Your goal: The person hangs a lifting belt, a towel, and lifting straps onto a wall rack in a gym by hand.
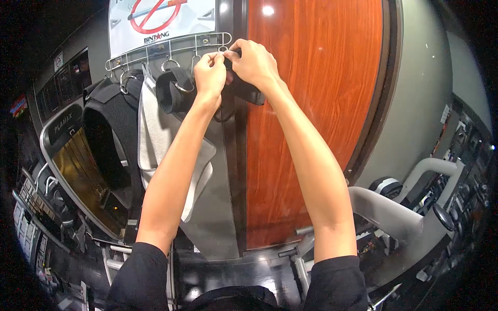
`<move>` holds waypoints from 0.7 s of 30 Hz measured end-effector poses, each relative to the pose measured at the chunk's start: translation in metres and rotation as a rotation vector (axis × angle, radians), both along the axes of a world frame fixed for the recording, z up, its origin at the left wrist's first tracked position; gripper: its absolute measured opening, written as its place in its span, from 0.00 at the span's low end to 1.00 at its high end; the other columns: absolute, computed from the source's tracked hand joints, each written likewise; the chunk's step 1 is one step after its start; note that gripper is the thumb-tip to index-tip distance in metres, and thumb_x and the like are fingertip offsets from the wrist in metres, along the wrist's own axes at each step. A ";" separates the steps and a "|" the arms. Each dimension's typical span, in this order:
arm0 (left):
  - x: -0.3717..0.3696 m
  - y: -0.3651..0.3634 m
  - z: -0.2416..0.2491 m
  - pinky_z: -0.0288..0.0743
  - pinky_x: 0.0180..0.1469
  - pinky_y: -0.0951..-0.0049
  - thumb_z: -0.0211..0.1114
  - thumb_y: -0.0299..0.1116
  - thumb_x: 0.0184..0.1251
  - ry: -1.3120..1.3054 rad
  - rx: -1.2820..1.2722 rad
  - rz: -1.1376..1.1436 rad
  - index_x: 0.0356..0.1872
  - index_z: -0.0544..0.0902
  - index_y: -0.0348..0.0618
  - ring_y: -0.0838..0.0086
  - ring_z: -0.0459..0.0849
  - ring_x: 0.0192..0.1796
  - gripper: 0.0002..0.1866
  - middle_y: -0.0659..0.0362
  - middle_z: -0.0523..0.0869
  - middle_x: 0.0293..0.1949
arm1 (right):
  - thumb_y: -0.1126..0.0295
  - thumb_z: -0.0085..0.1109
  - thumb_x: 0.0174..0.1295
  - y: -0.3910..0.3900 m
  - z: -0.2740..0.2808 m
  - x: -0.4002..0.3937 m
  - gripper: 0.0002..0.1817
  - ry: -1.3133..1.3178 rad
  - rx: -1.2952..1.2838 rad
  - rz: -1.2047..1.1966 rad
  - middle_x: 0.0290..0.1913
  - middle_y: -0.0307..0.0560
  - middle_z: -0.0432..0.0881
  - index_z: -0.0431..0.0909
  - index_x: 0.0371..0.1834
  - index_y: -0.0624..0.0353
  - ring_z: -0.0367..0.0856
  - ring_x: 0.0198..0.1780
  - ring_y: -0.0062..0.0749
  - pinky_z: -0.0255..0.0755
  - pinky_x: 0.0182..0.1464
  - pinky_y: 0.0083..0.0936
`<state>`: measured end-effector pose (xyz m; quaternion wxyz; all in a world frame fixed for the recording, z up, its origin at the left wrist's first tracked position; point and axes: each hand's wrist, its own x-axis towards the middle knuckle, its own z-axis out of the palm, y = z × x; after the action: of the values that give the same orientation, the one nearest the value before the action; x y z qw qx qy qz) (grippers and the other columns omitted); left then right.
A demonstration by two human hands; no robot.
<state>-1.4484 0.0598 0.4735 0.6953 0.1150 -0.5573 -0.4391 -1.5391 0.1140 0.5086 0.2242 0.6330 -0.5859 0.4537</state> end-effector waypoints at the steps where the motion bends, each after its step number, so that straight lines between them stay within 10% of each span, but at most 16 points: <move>1: 0.001 -0.002 0.002 0.67 0.17 0.76 0.57 0.31 0.69 -0.008 0.005 -0.001 0.34 0.78 0.33 0.78 0.76 0.15 0.10 0.58 0.80 0.20 | 0.59 0.58 0.62 -0.001 -0.001 0.002 0.14 -0.018 -0.018 0.000 0.39 0.51 0.85 0.83 0.41 0.57 0.82 0.45 0.46 0.73 0.47 0.41; 18: 0.030 0.009 -0.005 0.79 0.19 0.73 0.50 0.26 0.68 -0.453 -0.150 0.171 0.38 0.79 0.24 0.69 0.84 0.18 0.12 0.48 0.83 0.23 | 0.60 0.59 0.61 -0.015 -0.032 0.000 0.18 -0.200 0.005 0.143 0.45 0.59 0.82 0.79 0.46 0.62 0.80 0.49 0.50 0.72 0.52 0.38; 21: 0.037 0.015 -0.011 0.82 0.20 0.73 0.48 0.24 0.68 -0.441 -0.162 0.143 0.53 0.74 0.22 0.67 0.85 0.22 0.17 0.47 0.82 0.29 | 0.61 0.59 0.60 -0.016 -0.044 0.002 0.18 -0.164 -0.049 0.122 0.49 0.58 0.80 0.78 0.49 0.62 0.78 0.53 0.50 0.70 0.55 0.37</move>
<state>-1.4111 0.0746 0.4624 0.5931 0.1912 -0.7194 -0.3067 -1.5371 0.0983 0.4644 0.1630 0.6225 -0.5512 0.5311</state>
